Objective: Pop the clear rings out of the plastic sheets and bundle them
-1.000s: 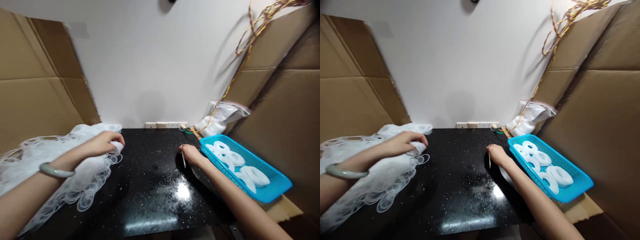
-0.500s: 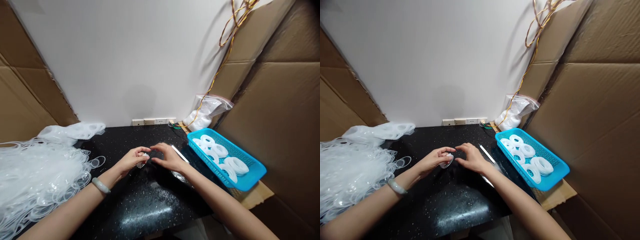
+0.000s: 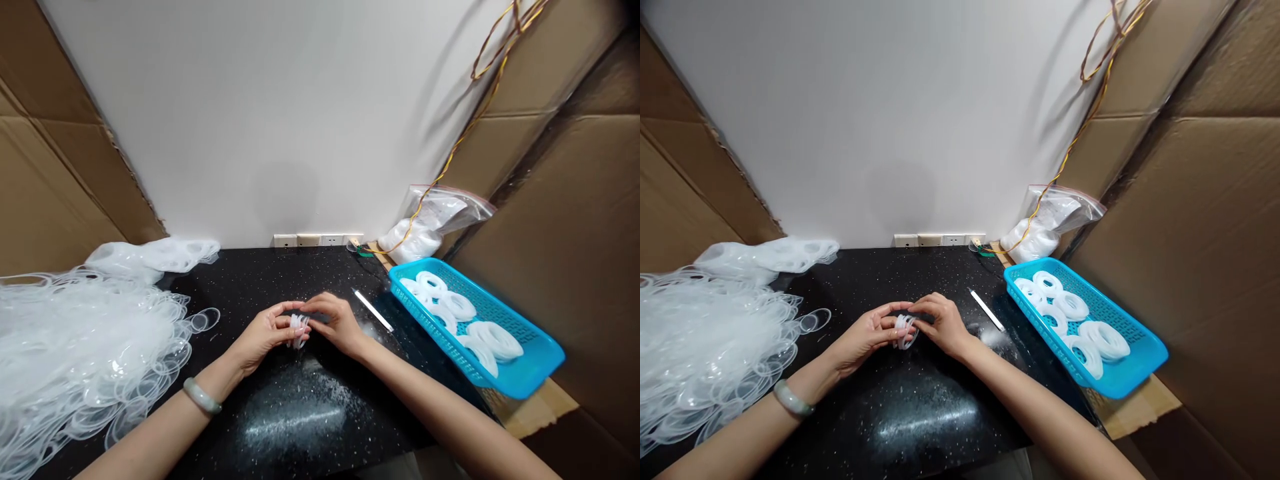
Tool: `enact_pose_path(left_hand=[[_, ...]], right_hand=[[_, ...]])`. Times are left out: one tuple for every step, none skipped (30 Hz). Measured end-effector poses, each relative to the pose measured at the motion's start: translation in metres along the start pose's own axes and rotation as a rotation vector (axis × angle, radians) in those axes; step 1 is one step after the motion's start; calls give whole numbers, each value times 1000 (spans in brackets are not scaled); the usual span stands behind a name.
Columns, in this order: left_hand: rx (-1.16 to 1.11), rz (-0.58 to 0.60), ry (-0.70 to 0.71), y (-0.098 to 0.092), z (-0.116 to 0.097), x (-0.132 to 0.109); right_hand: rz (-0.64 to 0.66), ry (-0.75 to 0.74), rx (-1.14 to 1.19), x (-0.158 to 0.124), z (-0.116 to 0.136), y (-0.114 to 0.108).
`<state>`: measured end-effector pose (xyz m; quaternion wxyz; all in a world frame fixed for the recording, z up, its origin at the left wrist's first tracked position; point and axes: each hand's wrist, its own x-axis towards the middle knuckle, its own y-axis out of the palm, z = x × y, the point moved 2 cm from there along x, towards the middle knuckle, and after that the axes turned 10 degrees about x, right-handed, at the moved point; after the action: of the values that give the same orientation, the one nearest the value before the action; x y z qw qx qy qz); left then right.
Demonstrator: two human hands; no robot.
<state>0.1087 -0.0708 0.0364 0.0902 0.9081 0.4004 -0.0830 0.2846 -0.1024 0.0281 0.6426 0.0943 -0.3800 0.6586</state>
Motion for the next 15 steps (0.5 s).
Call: enact_pose_path(left_hand=[[1,1,12,0,2,2],[3,6,21,0,4,3],[3,15,26,0,5,3],[0,29,28,-1,6,4],[-7,46,25,-1,8,3],[-17,62,21,-2,9,3],[-30,74,16,-3,9,2],[-45,80,10,-5,10,2],[-58,81,0,-6,11,1],[-71,76,-9,-7,11,1],[-83,69,-17,-8,11,1],[-93,60,-23,-9,12,1],[-102,52,-28,-10,12,1],[-106,39,-30,-10,12,2],[-104,24,-30,-11,13,3]], right_hand=[[-7,-25,-16,-2,0,1],[-9,-44,-28,-3,0,2],[-4,-60,-35,-4,-1,3],[2,-72,-36,-5,-1,4],[8,-81,-33,-6,-2,5],[12,-86,-28,-7,-2,6],[12,-86,-20,-7,-2,7],[9,-79,-11,-7,-2,7],[5,-65,0,-8,-2,7],[2,-46,12,-8,-1,7],[-3,-24,24,-8,0,7],[-12,-2,35,-8,1,6],[-22,23,40,-8,2,6],[-33,52,39,-7,3,5],[-44,87,29,-7,3,3]])
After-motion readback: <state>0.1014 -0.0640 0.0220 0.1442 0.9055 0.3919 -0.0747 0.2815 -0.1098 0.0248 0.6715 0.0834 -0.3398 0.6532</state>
